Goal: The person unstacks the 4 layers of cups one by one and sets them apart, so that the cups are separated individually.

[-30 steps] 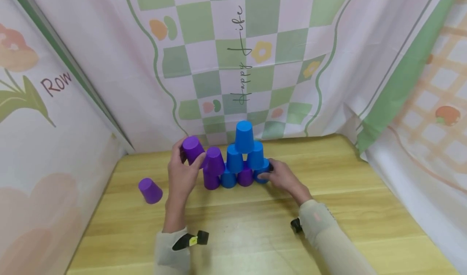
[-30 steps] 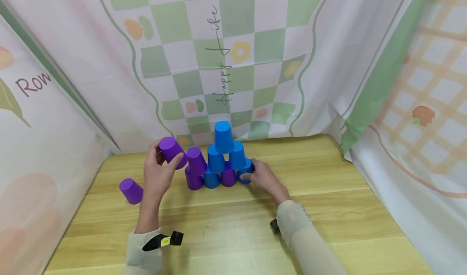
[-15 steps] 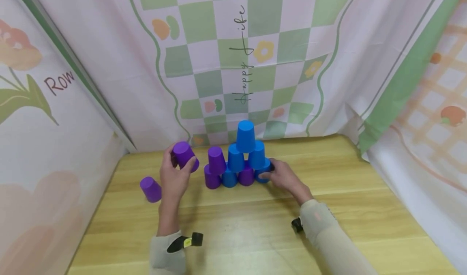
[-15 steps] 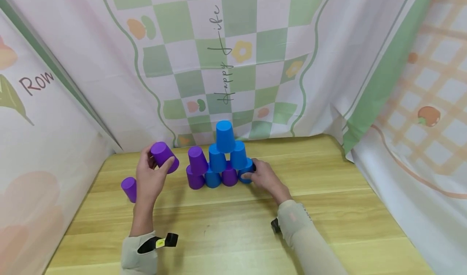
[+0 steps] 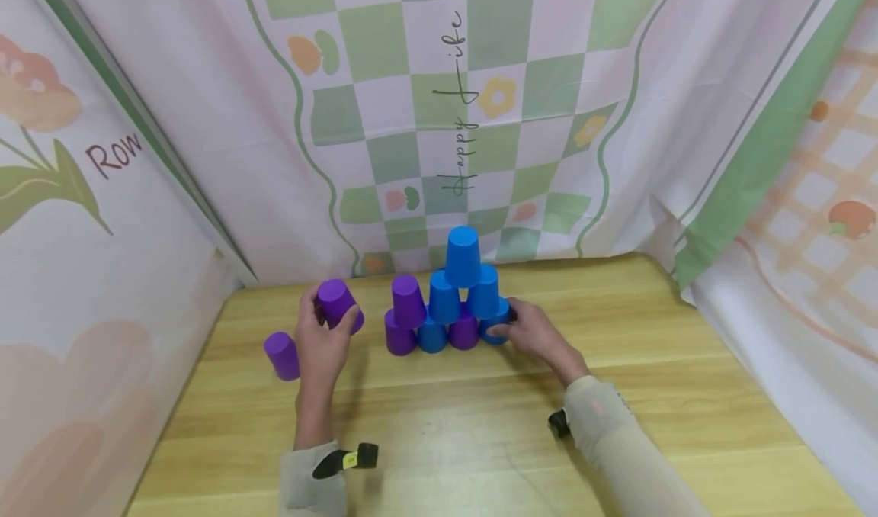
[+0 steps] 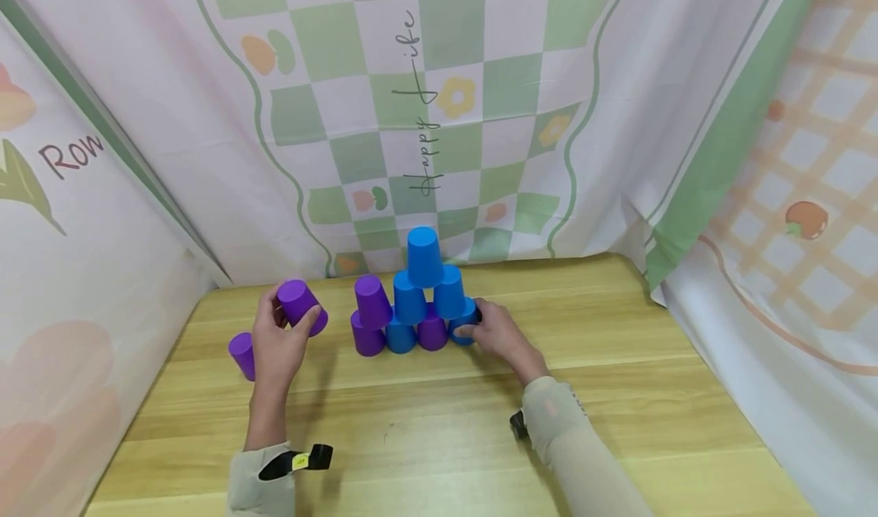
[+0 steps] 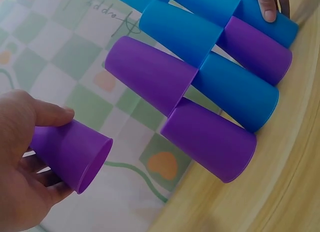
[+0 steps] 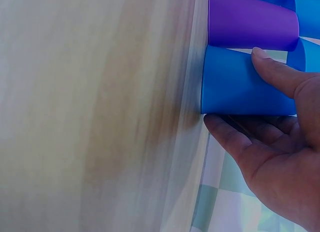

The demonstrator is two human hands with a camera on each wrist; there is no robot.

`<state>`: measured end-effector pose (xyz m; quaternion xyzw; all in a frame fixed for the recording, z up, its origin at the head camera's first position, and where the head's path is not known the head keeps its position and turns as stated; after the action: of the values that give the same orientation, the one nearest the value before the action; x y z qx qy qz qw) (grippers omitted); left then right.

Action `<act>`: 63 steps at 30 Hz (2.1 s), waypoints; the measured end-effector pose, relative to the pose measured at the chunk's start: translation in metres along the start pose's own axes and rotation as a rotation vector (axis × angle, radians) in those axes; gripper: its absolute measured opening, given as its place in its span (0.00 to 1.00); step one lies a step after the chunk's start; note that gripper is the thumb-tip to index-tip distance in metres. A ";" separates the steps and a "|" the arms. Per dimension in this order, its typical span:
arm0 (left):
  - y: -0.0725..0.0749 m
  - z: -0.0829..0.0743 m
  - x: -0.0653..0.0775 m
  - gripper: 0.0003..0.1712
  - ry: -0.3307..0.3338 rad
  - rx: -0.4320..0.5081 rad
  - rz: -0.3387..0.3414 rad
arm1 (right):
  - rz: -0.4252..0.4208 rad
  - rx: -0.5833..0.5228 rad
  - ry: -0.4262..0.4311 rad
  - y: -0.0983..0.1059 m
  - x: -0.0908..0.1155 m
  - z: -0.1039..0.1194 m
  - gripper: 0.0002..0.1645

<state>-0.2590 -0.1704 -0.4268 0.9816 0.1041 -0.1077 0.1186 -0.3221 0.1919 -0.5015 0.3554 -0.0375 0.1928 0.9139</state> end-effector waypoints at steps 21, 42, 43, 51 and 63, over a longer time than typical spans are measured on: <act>0.005 0.023 0.003 0.37 0.068 0.001 -0.066 | -0.010 0.008 0.012 0.000 0.002 0.002 0.28; 0.003 0.055 -0.001 0.35 0.153 0.014 -0.124 | -0.006 0.007 0.006 0.000 0.002 0.003 0.28; 0.002 0.057 -0.001 0.35 0.159 0.013 -0.124 | -0.008 0.006 0.006 0.000 0.002 0.003 0.28; 0.004 0.068 -0.002 0.34 0.168 0.022 -0.159 | -0.011 -0.001 0.010 0.000 0.003 0.004 0.27; 0.005 0.080 -0.001 0.34 0.200 0.050 -0.183 | -0.003 -0.008 0.002 0.000 0.002 0.002 0.25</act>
<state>-0.2735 -0.1954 -0.5016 0.9765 0.2019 -0.0221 0.0728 -0.3200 0.1912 -0.5001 0.3514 -0.0369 0.1917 0.9156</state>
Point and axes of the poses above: each hand's wrist, its own x-axis away from the middle knuckle, its own y-axis out of the back of the hand, z = x × y, the point moved 5 cm from there along -x, towards the middle knuckle, and after that the axes turned 11 degrees about z, right-handed, at the moved point
